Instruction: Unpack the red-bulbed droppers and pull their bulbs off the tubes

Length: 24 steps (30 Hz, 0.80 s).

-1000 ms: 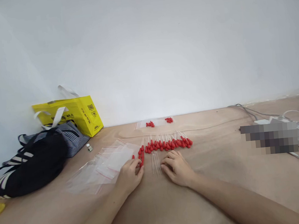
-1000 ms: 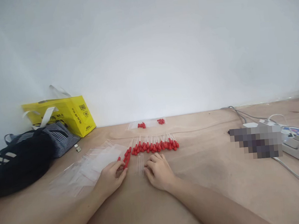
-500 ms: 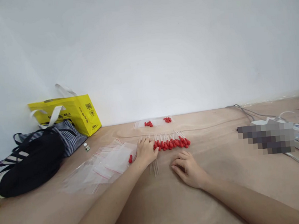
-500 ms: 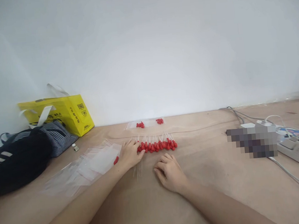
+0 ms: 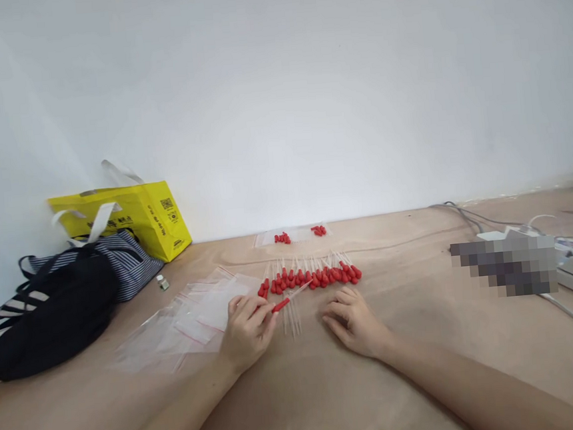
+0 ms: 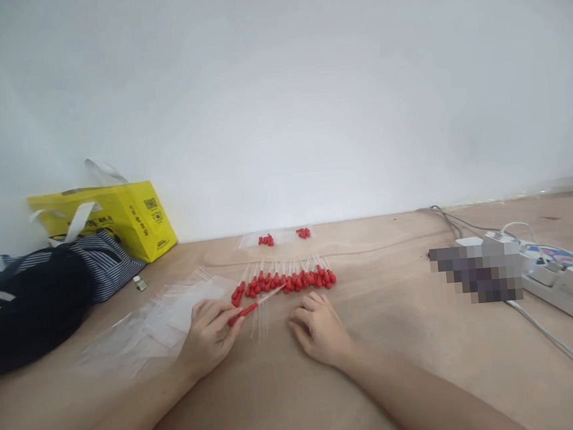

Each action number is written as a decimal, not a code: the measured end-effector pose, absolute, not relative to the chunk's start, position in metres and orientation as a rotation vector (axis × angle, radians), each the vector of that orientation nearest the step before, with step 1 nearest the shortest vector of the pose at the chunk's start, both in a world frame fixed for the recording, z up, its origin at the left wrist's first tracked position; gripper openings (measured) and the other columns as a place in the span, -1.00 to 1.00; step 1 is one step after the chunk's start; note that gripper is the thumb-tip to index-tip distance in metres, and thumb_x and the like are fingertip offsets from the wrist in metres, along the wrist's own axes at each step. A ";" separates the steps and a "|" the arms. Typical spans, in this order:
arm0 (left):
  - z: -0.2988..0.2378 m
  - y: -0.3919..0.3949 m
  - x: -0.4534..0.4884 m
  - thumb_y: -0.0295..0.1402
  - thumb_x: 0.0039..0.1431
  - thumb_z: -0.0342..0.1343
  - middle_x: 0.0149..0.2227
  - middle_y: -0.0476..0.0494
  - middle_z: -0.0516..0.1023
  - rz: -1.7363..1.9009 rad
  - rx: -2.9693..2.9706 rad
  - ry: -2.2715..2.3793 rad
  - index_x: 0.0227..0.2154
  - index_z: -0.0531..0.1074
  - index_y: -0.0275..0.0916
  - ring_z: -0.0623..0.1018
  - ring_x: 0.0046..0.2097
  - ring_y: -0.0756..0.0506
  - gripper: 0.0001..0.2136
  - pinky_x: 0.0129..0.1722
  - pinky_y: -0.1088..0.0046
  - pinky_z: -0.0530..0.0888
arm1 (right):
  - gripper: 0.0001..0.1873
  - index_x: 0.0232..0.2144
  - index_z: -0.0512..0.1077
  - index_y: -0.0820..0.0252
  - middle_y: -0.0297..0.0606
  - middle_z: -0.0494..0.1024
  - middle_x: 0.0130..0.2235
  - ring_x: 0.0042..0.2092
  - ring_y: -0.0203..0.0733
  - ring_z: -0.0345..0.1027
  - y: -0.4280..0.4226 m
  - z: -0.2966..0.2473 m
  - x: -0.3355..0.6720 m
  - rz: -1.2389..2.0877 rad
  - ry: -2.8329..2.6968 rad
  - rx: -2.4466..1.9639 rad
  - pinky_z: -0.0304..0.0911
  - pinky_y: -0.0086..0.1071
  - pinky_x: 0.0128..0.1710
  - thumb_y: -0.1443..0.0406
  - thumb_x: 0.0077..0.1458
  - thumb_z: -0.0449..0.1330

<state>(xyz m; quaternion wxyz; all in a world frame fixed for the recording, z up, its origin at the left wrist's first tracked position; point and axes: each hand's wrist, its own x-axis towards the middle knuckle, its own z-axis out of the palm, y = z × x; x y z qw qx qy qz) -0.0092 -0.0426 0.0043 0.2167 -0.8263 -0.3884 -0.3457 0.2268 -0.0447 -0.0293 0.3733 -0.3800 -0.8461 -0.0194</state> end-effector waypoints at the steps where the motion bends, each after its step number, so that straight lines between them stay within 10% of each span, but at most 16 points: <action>1: 0.003 -0.047 -0.014 -0.42 0.06 -0.02 -0.46 -0.05 0.45 -0.982 -2.308 -1.032 -0.43 0.41 -0.20 0.41 -0.38 -0.01 -0.89 -0.23 0.35 0.28 | -0.87 -0.36 0.38 0.16 -0.25 0.42 -0.36 -0.28 -0.24 0.23 -0.044 -0.029 0.226 -0.071 -2.152 -0.959 0.11 -0.34 -0.28 0.37 0.02 0.05; 7: -0.001 -0.051 -0.012 -0.51 0.05 0.03 -0.45 0.00 0.47 -1.008 -2.371 -0.716 -0.26 0.35 -0.16 0.44 -0.36 0.01 -0.81 -0.16 0.30 0.27 | -0.67 -0.10 0.31 0.13 -0.19 0.42 -0.13 -0.09 -0.15 0.21 -0.040 -0.022 0.219 -0.267 -2.176 -0.834 -0.04 -0.13 -0.04 0.26 0.03 0.09; 24: -0.005 -0.038 0.015 -0.42 0.15 -0.07 -0.28 -0.06 0.55 -0.901 -2.489 -0.901 -0.23 0.41 -0.20 0.46 -0.13 -0.09 -0.81 0.03 0.13 0.10 | -0.72 -0.17 0.36 0.16 -0.33 0.54 -0.42 -0.20 -0.21 0.28 -0.024 -0.035 0.204 -0.462 -2.139 -0.737 -0.15 -0.09 0.05 0.42 0.04 0.03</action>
